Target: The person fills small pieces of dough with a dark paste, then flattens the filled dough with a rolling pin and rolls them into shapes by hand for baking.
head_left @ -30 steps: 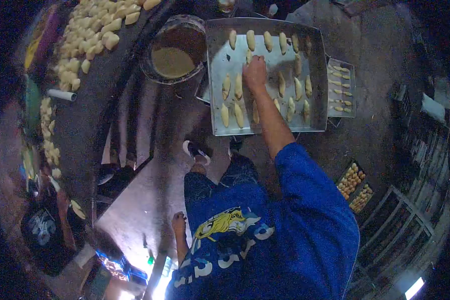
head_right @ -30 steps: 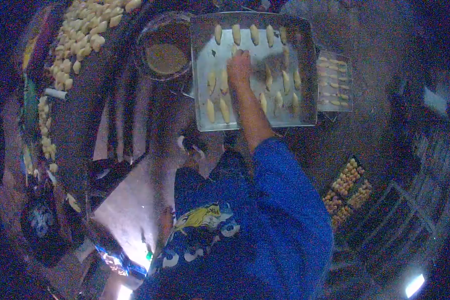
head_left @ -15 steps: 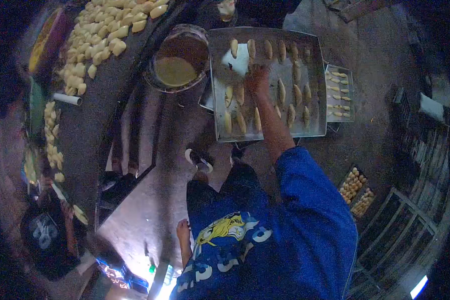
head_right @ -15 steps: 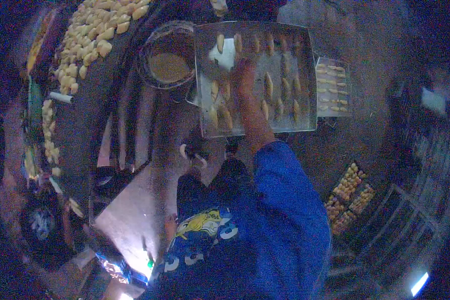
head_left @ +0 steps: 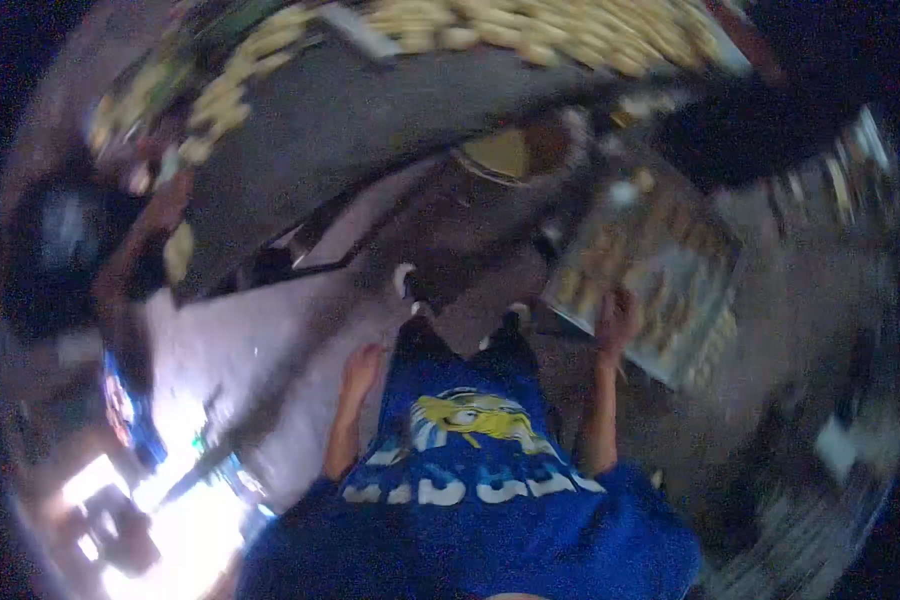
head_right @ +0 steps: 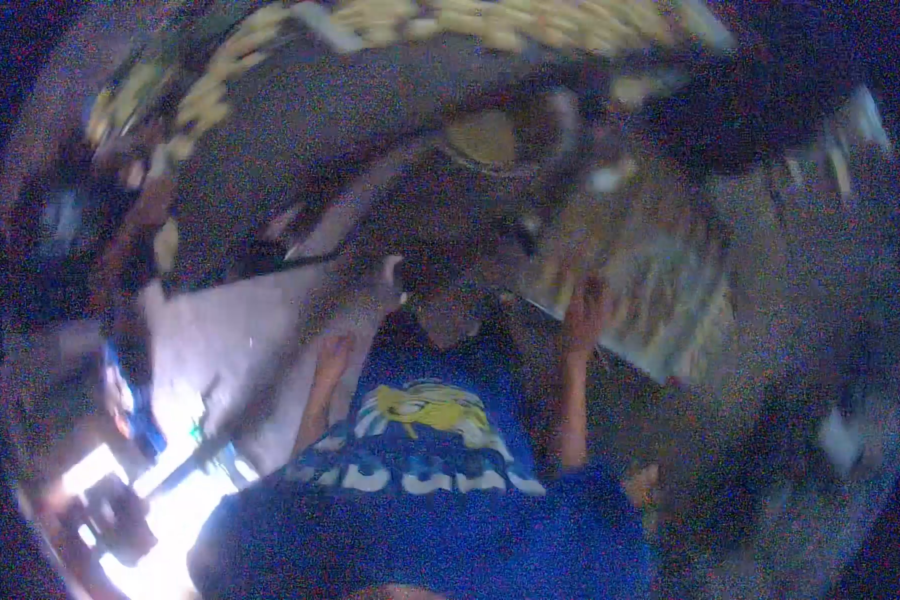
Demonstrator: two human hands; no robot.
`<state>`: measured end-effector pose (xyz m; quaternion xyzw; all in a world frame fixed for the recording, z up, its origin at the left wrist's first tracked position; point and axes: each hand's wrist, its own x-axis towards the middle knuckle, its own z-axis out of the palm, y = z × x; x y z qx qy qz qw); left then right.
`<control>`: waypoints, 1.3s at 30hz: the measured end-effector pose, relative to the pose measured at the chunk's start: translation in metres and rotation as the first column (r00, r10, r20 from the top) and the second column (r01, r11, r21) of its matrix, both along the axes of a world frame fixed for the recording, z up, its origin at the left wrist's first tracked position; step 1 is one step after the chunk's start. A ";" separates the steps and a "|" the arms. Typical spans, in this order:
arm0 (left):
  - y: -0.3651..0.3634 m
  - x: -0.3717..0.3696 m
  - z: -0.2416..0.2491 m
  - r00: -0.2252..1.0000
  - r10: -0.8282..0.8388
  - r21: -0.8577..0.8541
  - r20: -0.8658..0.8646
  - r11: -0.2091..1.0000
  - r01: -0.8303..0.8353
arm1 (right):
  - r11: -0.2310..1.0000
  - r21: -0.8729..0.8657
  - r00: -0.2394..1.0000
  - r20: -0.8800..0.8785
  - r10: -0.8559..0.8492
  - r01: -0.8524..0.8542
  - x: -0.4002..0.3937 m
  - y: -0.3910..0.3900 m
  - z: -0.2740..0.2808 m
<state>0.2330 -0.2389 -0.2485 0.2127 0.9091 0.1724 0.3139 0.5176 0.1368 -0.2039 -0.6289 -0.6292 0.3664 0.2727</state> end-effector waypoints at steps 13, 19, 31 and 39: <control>0.016 -0.212 0.205 0.819 0.517 0.619 -0.247 0.735 -0.277 | 0.435 0.207 0.382 -0.253 0.889 -0.876 -0.462 -0.142 0.154; -0.039 -0.316 0.175 0.545 0.593 0.487 -0.593 0.803 -0.345 | 0.156 0.326 0.224 0.184 0.957 -0.933 -0.606 -0.251 0.104; -0.047 -0.363 0.151 0.686 0.492 0.331 -0.536 0.870 -0.365 | 0.178 -0.062 0.173 0.082 0.982 -0.982 -0.630 -0.256 0.141; -0.080 -0.385 0.112 0.760 0.353 0.261 -0.546 0.933 -0.246 | 0.248 -0.399 0.467 -0.802 0.372 -0.883 -0.507 -0.166 0.143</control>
